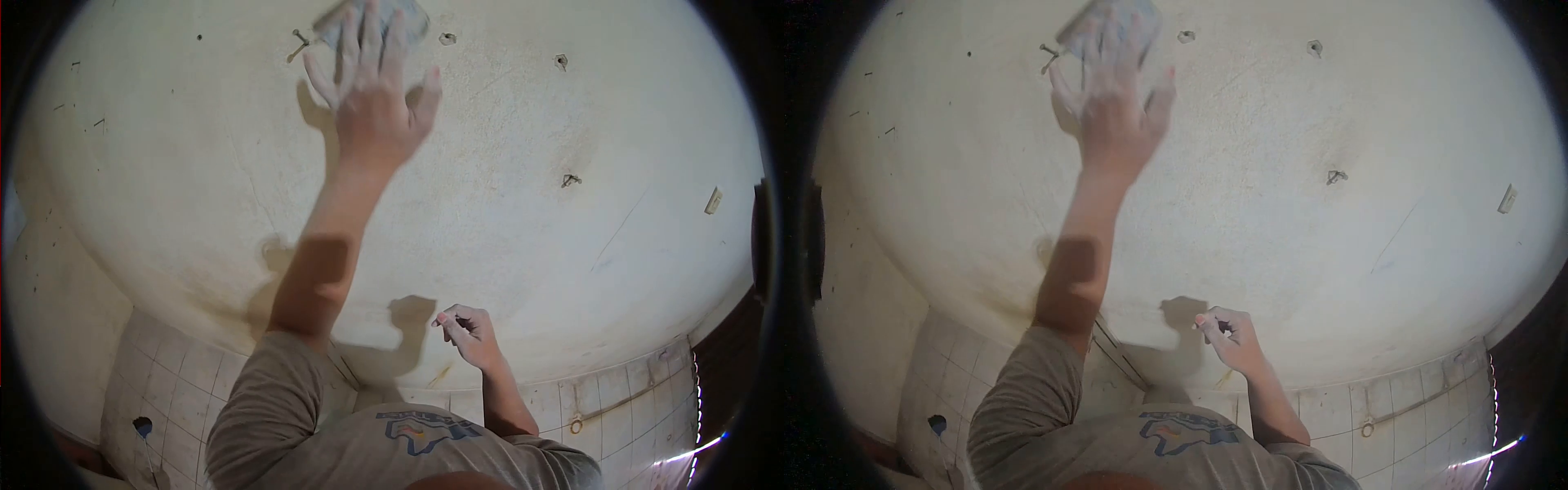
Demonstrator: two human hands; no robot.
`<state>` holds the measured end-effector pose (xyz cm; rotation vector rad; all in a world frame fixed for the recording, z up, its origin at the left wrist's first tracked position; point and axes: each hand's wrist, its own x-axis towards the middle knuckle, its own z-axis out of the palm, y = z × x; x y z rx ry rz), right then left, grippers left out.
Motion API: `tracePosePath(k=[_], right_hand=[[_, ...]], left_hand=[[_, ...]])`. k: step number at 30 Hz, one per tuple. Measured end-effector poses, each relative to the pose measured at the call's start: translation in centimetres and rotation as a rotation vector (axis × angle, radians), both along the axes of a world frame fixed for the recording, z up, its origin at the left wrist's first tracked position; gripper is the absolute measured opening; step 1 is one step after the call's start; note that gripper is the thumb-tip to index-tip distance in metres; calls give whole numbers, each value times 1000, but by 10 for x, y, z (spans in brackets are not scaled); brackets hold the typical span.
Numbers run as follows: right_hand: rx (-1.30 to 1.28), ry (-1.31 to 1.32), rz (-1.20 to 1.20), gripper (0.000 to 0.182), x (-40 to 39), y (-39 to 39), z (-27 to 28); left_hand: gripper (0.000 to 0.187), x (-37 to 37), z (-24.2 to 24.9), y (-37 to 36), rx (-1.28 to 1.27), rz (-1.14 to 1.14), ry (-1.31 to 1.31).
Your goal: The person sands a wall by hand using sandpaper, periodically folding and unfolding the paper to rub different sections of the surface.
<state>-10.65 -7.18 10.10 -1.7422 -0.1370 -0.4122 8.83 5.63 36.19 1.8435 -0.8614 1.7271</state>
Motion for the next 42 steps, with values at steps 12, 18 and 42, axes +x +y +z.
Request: tracePosePath(k=[12,18,42], right_hand=[[142,126,-181,12,-60,-28,-62],[-32,97,-277,9,-68,-39,-51],[-331,120,-680,47,-54,14,-132]], left_hand=[[63,-30,-378,17,220,-192,528],[58,3,-230,0,254,96,330],[29,-104,-371,29,306,-832,1379]])
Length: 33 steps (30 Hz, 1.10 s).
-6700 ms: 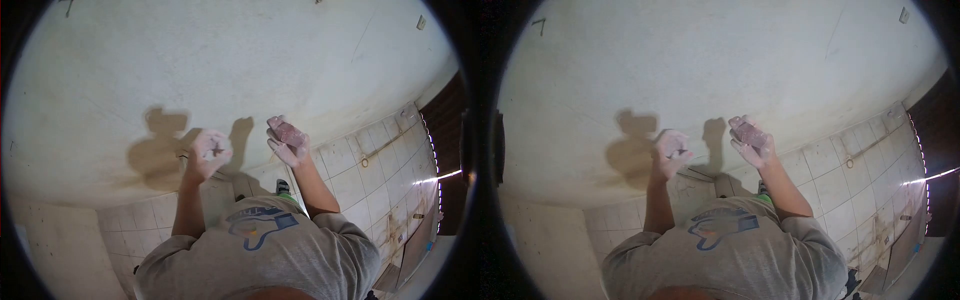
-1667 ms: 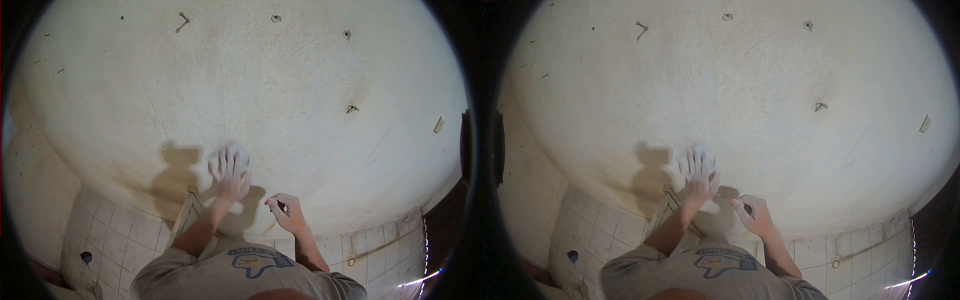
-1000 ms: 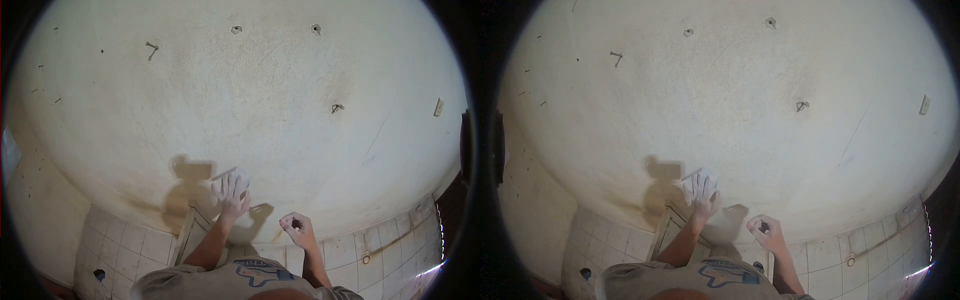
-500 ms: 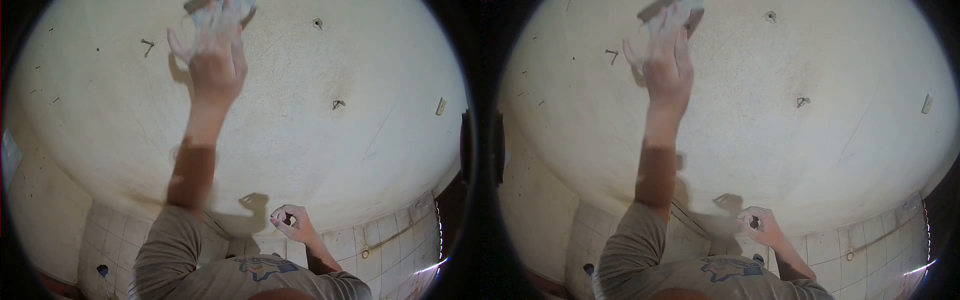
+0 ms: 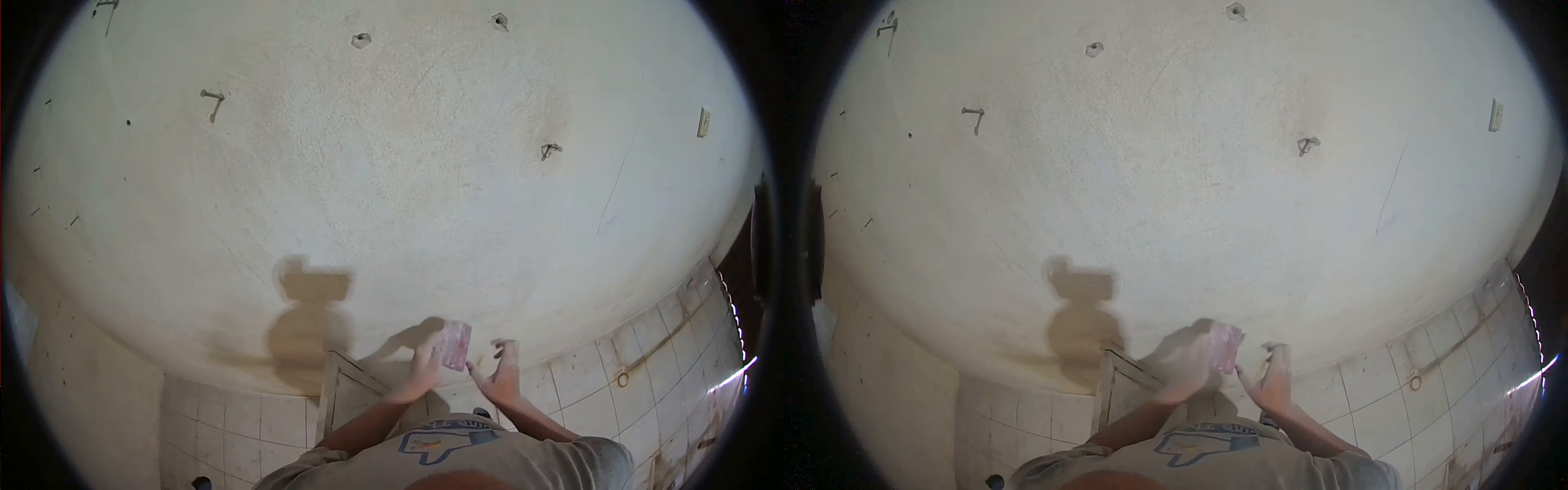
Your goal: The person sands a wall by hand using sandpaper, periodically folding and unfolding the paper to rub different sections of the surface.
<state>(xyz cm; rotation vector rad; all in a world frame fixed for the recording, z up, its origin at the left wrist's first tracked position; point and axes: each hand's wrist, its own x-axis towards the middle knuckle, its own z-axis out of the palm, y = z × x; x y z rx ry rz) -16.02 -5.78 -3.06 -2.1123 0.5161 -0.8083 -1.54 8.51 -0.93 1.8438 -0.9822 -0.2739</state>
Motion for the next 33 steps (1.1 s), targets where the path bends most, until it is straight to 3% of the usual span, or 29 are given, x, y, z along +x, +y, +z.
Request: tracePosePath(k=[2,6,7,10,13,15,16,18,19,22,23,25,28,29,31,33], right_hand=[[389,-28,1,66,8,2,2],[1185,-320,810,89,41,7,29],[964,-319,869,85,48,20,46],[839,-166,800,67,83,23,56],[970,-237,963,55,100,21,75],[923,-335,1075,56,99,33,94],[890,-377,1135,57,97,42,108],[885,-525,1020,54,102,79,137],[928,-518,934,51,103,97,149],[915,-324,774,44,120,116,135],[891,-229,734,43,124,120,128],[571,-238,760,41,131,131,131],[92,-302,751,51,144,152,147],[-74,-331,739,56,147,159,157],[-289,-275,797,74,149,158,163],[-412,-226,802,73,147,163,168]], left_hand=[[31,19,-8,2,-358,-33,648],[40,37,32,21,-418,-292,1036],[37,39,32,23,-418,-278,1085],[32,48,44,38,-579,-409,1156],[29,61,66,55,-675,-284,1045],[26,66,95,62,-749,-210,1051],[26,76,90,66,-718,-154,814],[27,100,74,73,-652,-31,335],[30,86,113,89,-607,17,164],[30,100,99,103,-576,120,4],[28,104,100,109,-558,72,32],[26,114,108,122,-517,-19,86],[29,117,102,121,-703,-80,341],[30,111,96,115,-979,-145,851],[30,130,72,111,-751,-147,502],[34,136,68,112,-988,-493,1214]])
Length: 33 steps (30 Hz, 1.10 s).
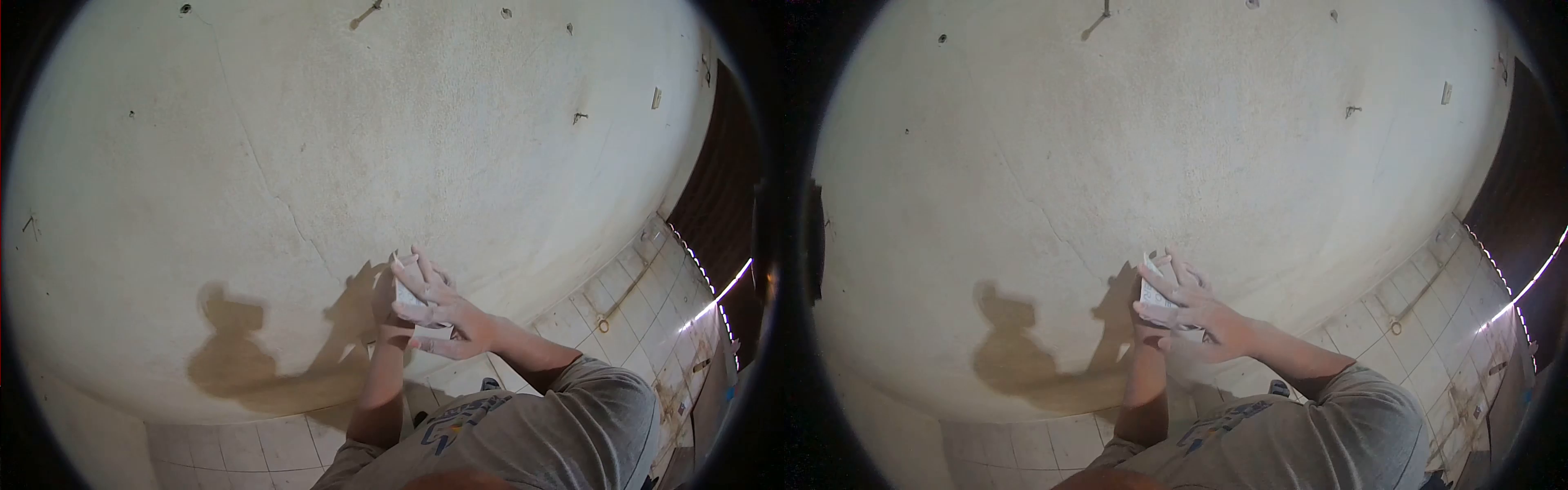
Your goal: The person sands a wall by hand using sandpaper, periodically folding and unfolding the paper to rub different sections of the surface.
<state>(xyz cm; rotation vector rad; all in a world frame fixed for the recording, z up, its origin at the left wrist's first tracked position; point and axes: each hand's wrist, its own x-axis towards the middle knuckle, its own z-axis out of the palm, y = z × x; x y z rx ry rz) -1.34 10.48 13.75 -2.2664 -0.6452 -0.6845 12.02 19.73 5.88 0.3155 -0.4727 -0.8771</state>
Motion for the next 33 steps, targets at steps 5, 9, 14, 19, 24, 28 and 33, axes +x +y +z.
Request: tracePosePath(k=[5,9,14,19,24,28,33], right_hand=[[-49,129,-50,70,-2,9,-15],[101,2,105,72,-1,2,-14],[125,57,-126,73,-4,-14,-13],[165,-649,-605,47,3,-105,-9],[-70,-1262,-1231,45,-33,-197,175],[-150,-1044,-1075,50,42,-224,198],[-622,-556,-686,54,39,-139,162]], left_hand=[[38,3,-42,-12,311,307,-196],[42,-21,-24,-2,331,187,-65],[43,-36,-34,-32,328,458,-144],[46,-54,11,-34,443,421,-474],[51,-50,2,-39,397,412,-563],[43,-55,12,-33,435,437,-575],[23,-46,-1,-23,558,134,-516]])
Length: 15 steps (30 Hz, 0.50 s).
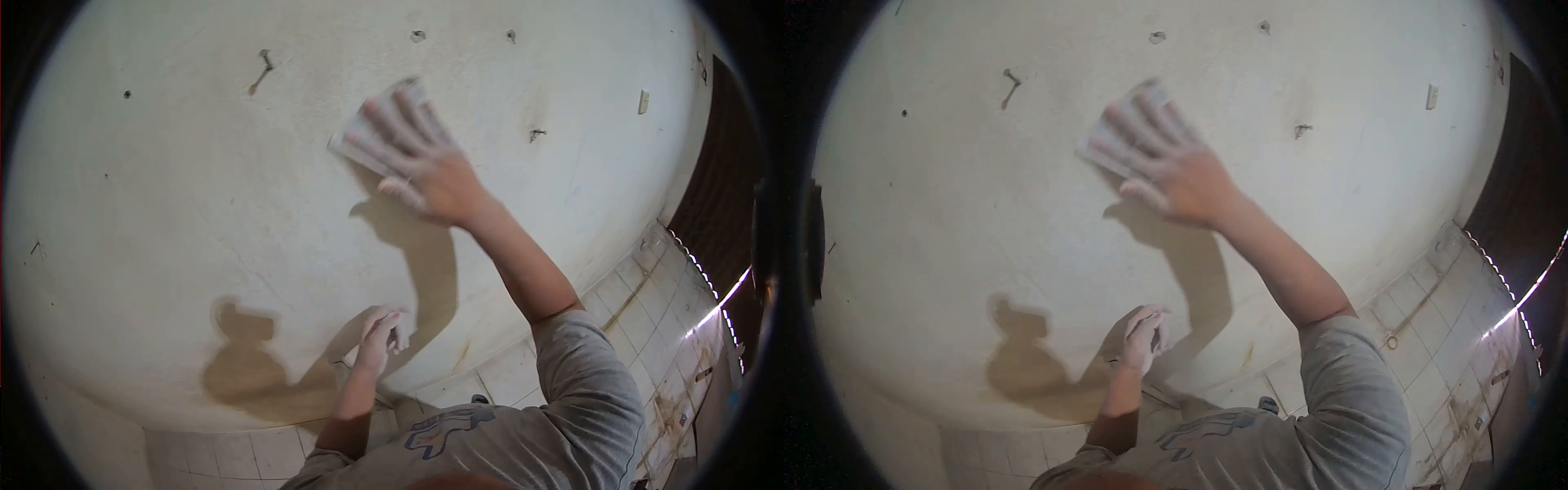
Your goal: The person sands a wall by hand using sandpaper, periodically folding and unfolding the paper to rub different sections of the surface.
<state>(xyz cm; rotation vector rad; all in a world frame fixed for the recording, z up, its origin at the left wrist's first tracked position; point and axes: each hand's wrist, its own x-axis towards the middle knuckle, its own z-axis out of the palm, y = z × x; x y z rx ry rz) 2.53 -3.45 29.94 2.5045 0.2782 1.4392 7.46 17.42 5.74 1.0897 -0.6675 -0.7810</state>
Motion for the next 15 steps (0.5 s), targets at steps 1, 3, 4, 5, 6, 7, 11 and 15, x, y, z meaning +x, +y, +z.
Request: tracePosePath(k=[1,3,4,5,6,7,11,15], right_hand=[[-29,59,11,52,-6,-7,1],[-25,20,-20,48,-17,-28,8],[5,-78,-60,47,-21,-48,17],[39,-173,-97,45,-24,-70,26],[49,-365,-272,45,-20,-105,28],[389,-280,-349,49,-28,-130,39],[531,-885,-323,48,-16,-121,57],[290,-678,-170,48,31,-17,49]], left_hand=[[23,1,-2,1,28,-19,-14],[24,5,-7,2,77,-48,-23],[24,6,-7,1,72,-46,-12],[25,7,-8,1,70,-41,2],[25,7,-9,3,69,-34,18],[25,7,-9,5,49,-53,34],[26,5,-10,4,-2,-92,43],[26,1,-7,4,12,-154,26]])
